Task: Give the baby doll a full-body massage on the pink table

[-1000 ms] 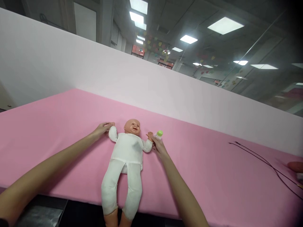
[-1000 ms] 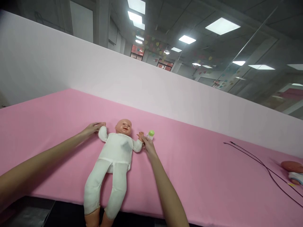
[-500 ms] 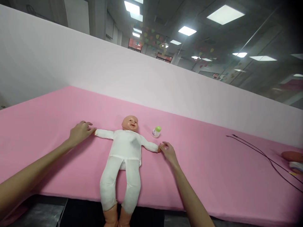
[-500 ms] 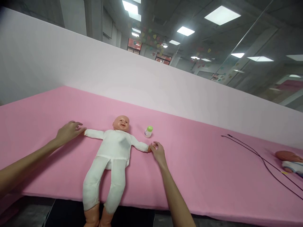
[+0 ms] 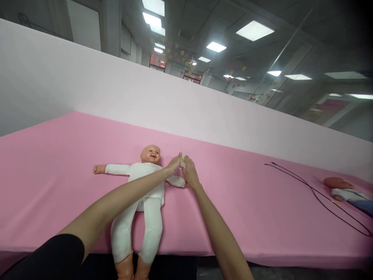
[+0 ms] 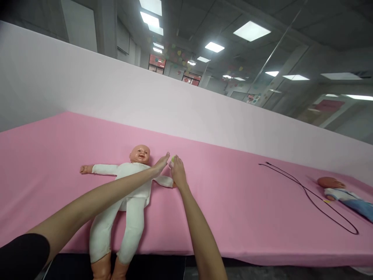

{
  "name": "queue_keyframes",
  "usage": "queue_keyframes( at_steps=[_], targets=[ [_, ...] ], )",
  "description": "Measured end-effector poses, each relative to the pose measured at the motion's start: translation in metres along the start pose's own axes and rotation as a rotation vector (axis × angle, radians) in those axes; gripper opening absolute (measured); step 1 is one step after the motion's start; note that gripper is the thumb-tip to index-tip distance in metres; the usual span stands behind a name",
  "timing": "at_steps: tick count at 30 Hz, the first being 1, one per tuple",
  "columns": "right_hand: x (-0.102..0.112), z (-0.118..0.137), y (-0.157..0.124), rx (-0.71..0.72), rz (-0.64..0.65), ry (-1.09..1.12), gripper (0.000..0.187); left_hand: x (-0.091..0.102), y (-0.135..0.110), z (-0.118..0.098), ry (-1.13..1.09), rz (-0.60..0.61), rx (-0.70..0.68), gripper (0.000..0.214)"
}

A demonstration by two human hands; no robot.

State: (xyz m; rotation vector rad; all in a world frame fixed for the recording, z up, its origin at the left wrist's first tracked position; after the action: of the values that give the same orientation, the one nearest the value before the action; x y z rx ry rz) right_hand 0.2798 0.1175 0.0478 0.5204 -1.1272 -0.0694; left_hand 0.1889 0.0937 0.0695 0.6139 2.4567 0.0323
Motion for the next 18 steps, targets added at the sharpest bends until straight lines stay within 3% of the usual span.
queue_keyframes(
  at_steps=[3,5,9,11,14,18],
  targets=[
    [0.002,-0.006,-0.003,-0.010,0.019,0.031,0.057,0.009,0.011,0.009,-0.017,-0.058,0.023,0.041],
    [0.008,-0.003,-0.008,-0.038,0.008,0.053,0.057,0.016,0.012,0.012,-0.028,-0.091,0.034,0.049],
    [0.009,0.039,-0.034,-0.126,-0.015,0.242,0.070,0.024,-0.001,0.013,-0.071,-0.151,0.055,0.077],
    [0.006,0.083,-0.048,-0.051,-0.013,0.363,0.074,0.017,-0.017,0.013,-0.166,-0.134,0.076,0.084],
    [0.025,0.136,-0.060,0.115,-0.173,0.309,0.087,0.001,-0.055,0.002,-0.285,-0.087,0.089,0.081],
    [0.030,0.155,-0.063,0.045,-0.192,0.306,0.075,-0.010,-0.100,-0.022,-0.340,-0.038,0.157,0.079]
  ],
)
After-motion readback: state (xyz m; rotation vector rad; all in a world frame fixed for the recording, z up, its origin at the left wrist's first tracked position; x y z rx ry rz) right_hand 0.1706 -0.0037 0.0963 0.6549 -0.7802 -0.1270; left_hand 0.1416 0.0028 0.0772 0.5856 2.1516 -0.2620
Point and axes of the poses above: each hand's wrist, its own y-axis towards the middle knuckle, its own x-axis out of the back of the hand, z = x × y, the point moved 10 cm from there along y, towards the middle knuckle, and after that the axes turned 15 degrees about -y, right-handed, at the moved point
